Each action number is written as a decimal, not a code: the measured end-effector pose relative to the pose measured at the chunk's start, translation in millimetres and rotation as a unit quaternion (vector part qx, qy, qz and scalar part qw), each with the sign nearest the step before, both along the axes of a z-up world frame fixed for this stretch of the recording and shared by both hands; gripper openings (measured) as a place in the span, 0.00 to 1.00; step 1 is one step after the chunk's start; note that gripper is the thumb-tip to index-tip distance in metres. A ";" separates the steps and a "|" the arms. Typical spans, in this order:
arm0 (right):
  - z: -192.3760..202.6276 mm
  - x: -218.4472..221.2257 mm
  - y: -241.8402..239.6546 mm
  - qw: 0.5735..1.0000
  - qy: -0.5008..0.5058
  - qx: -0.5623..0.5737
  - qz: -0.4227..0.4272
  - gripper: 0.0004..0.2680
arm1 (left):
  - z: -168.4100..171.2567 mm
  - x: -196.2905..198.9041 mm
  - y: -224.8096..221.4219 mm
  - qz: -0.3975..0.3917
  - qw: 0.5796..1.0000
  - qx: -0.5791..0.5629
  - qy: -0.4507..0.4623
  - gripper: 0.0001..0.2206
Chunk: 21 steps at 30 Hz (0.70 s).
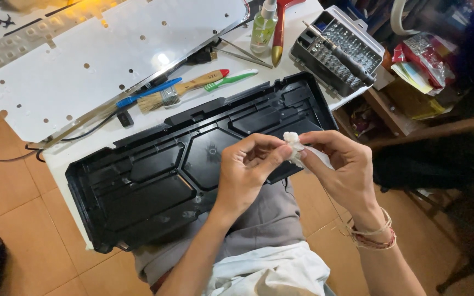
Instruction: Cleaning the internal plastic frame of a disassembled keyboard using a cleaning solution and a tissue.
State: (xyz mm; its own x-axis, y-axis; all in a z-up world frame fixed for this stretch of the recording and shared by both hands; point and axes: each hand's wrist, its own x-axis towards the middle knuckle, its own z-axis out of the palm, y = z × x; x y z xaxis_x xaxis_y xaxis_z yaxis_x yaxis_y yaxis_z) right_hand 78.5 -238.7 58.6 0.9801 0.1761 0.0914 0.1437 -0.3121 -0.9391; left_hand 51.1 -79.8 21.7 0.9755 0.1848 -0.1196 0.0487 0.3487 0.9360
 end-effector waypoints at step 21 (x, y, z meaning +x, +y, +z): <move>-37.1 37.1 38.5 0.861 -0.284 -0.357 0.226 0.06 | -22.2 -5.6 35.2 0.074 0.740 0.658 -0.122 0.57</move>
